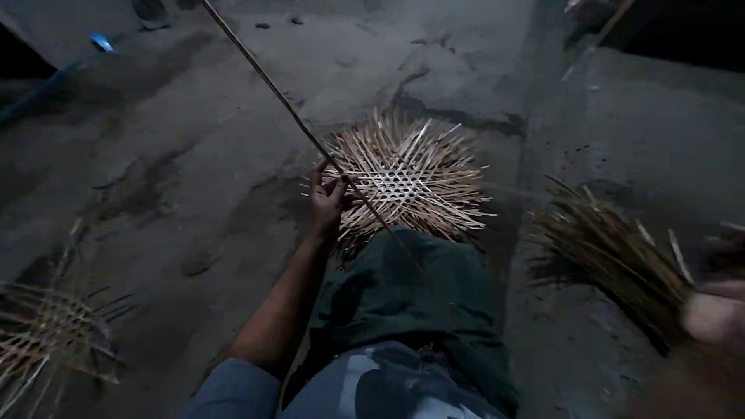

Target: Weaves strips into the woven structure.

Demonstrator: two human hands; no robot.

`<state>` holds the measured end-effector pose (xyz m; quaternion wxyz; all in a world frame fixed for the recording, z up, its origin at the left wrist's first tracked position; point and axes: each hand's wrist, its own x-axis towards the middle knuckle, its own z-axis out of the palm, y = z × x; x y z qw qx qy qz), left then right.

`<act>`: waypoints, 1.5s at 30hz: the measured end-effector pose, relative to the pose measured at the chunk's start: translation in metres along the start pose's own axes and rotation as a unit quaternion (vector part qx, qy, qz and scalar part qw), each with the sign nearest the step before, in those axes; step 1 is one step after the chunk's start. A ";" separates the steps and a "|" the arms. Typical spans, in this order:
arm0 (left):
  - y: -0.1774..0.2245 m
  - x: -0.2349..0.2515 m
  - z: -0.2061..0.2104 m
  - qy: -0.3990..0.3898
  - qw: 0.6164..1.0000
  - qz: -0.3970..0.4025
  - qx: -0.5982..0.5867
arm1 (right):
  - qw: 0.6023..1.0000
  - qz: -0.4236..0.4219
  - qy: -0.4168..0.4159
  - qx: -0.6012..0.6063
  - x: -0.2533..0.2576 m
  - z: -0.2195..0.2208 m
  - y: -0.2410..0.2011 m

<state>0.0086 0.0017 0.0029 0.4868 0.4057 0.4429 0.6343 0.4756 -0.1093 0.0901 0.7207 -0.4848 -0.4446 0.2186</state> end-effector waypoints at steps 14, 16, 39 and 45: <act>-0.025 0.010 0.080 -0.227 0.971 0.031 -0.068 | 0.889 0.287 -0.356 0.002 -0.133 0.115 0.041; -0.028 0.012 0.073 -0.225 0.972 0.027 -0.064 | 0.930 0.073 -0.322 -0.164 -0.133 0.094 0.031; -0.006 0.028 -0.013 -0.089 0.992 0.086 -0.011 | 0.947 0.120 -0.080 -0.286 -0.060 0.027 0.064; -0.001 0.049 -0.077 -0.005 0.969 0.027 -0.245 | 0.983 0.185 -0.013 -0.013 0.015 -0.024 0.003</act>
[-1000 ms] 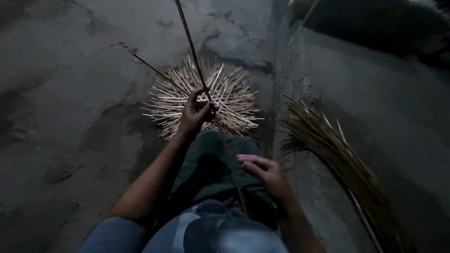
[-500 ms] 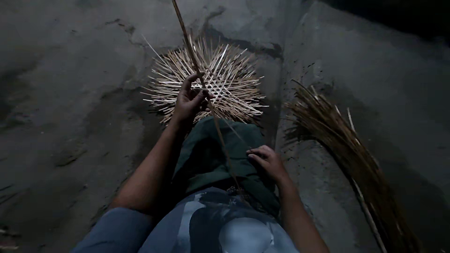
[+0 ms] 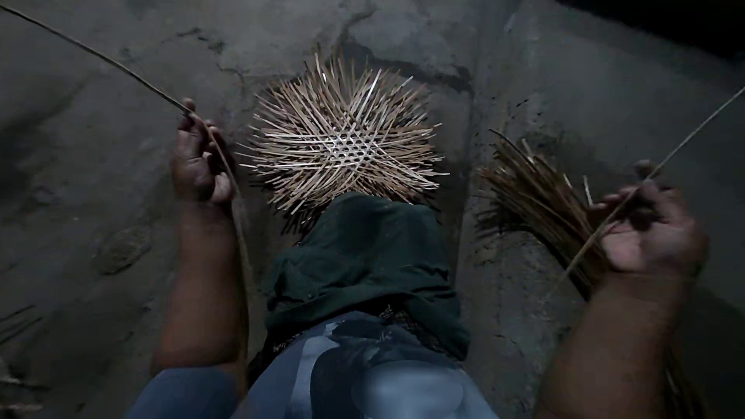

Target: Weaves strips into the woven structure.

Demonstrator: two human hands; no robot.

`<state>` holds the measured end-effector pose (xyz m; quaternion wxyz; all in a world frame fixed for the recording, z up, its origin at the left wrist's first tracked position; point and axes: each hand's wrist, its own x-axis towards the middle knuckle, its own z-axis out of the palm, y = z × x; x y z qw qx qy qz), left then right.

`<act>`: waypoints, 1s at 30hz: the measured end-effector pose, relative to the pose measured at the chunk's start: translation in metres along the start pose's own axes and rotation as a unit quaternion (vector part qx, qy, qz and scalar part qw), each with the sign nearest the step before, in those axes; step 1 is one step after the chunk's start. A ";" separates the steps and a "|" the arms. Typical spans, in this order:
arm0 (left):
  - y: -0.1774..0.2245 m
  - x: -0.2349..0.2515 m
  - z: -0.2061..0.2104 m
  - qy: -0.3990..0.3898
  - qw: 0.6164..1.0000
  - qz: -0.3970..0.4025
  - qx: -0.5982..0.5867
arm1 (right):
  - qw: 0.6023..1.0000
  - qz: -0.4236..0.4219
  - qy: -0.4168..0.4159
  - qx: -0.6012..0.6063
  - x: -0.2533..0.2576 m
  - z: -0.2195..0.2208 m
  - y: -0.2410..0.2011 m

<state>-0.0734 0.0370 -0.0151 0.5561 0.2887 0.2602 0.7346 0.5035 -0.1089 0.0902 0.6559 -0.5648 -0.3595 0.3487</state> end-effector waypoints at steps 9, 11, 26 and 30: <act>-0.095 -0.113 0.037 -0.135 0.918 -0.345 0.142 | 0.913 0.312 -0.252 0.073 -0.065 0.125 0.127; -0.097 -0.121 0.041 -0.186 0.886 -0.380 0.191 | 0.877 0.367 -0.312 -0.004 -0.102 0.158 0.143; -0.089 -0.096 0.039 -0.315 0.767 -0.429 0.359 | 0.832 0.260 -0.472 -0.130 -0.098 0.169 0.157; -0.087 -0.095 0.032 -0.320 0.762 -0.439 0.351 | 0.814 0.260 -0.500 -0.139 -0.098 0.172 0.162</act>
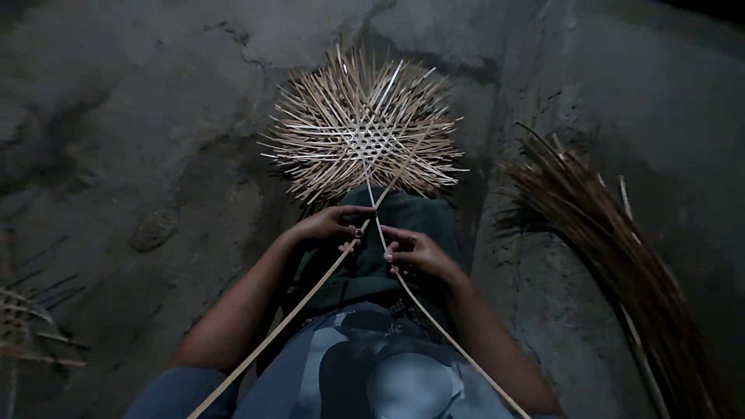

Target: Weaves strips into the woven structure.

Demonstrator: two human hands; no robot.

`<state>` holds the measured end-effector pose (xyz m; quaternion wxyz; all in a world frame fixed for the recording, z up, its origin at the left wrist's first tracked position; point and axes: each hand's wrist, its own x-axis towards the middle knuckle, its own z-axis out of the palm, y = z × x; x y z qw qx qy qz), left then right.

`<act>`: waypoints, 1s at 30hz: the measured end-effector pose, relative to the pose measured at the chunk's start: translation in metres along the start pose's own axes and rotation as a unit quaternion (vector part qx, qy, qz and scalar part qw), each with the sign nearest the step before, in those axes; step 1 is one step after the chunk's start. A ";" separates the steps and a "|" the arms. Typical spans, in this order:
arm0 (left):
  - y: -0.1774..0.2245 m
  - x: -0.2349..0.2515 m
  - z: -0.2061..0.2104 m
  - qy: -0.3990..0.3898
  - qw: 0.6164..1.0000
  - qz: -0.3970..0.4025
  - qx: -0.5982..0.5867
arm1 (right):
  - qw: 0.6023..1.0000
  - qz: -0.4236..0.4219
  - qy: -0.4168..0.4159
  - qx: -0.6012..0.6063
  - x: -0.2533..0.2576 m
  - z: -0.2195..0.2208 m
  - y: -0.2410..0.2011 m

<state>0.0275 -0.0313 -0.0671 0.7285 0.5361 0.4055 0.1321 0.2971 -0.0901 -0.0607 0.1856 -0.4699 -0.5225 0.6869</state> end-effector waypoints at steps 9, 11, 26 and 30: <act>0.011 -0.004 -0.003 -0.013 0.998 -0.038 0.044 | 1.000 -0.017 -0.005 -0.024 -0.001 0.000 -0.008; 0.010 -0.006 -0.003 -0.012 0.998 -0.037 0.050 | 0.999 -0.011 -0.007 -0.031 0.000 0.000 -0.008; 0.006 -0.005 0.001 -0.018 0.999 -0.032 0.026 | 0.999 0.010 -0.023 -0.022 -0.003 0.002 -0.006; 0.002 0.000 0.000 -0.018 0.999 -0.025 0.027 | 0.999 0.022 -0.016 -0.027 -0.003 0.002 -0.004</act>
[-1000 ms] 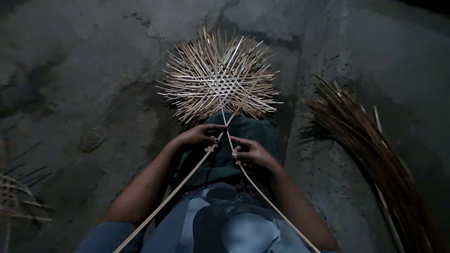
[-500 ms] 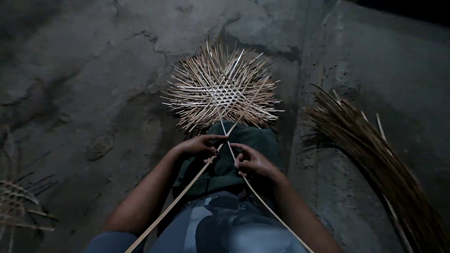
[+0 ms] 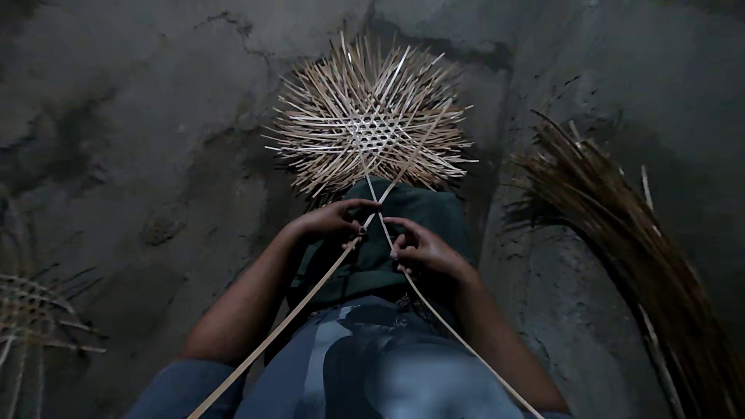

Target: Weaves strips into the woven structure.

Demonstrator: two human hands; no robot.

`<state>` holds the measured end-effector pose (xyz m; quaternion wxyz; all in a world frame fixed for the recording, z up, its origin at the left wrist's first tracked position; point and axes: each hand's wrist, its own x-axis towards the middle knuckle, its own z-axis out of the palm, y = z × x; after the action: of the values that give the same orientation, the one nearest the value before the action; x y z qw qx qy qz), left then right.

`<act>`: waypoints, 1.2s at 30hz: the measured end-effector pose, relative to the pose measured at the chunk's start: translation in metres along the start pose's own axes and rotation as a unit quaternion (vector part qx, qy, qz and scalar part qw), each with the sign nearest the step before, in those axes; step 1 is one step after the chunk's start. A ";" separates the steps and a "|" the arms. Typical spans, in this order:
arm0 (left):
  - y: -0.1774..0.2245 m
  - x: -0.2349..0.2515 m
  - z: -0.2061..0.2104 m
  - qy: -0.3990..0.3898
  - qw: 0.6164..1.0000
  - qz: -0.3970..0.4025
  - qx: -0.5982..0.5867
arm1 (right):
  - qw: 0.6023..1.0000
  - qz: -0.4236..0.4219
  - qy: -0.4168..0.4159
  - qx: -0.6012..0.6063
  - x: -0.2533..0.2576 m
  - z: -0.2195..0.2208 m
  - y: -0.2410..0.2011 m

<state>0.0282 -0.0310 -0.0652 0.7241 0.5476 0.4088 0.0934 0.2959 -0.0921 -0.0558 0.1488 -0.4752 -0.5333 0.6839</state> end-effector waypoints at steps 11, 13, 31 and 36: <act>0.013 -0.001 0.011 0.025 0.995 -0.033 0.091 | 1.000 0.017 0.004 -0.004 -0.002 -0.002 0.004; 0.026 -0.002 0.013 0.039 0.987 -0.047 0.149 | 1.000 0.013 0.010 -0.009 -0.004 -0.004 0.006; -0.014 0.054 -0.001 0.289 0.880 0.150 0.346 | 0.619 0.262 0.703 -0.234 -0.272 -0.189 0.140; -0.018 0.049 -0.001 0.355 0.870 0.087 0.331 | 0.602 0.231 0.709 -0.286 -0.266 -0.190 0.153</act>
<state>0.0542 -0.0084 -0.1049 0.2957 0.7186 0.5958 0.2032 0.6301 -0.2288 -0.0549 0.1736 -0.9368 -0.3008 -0.0435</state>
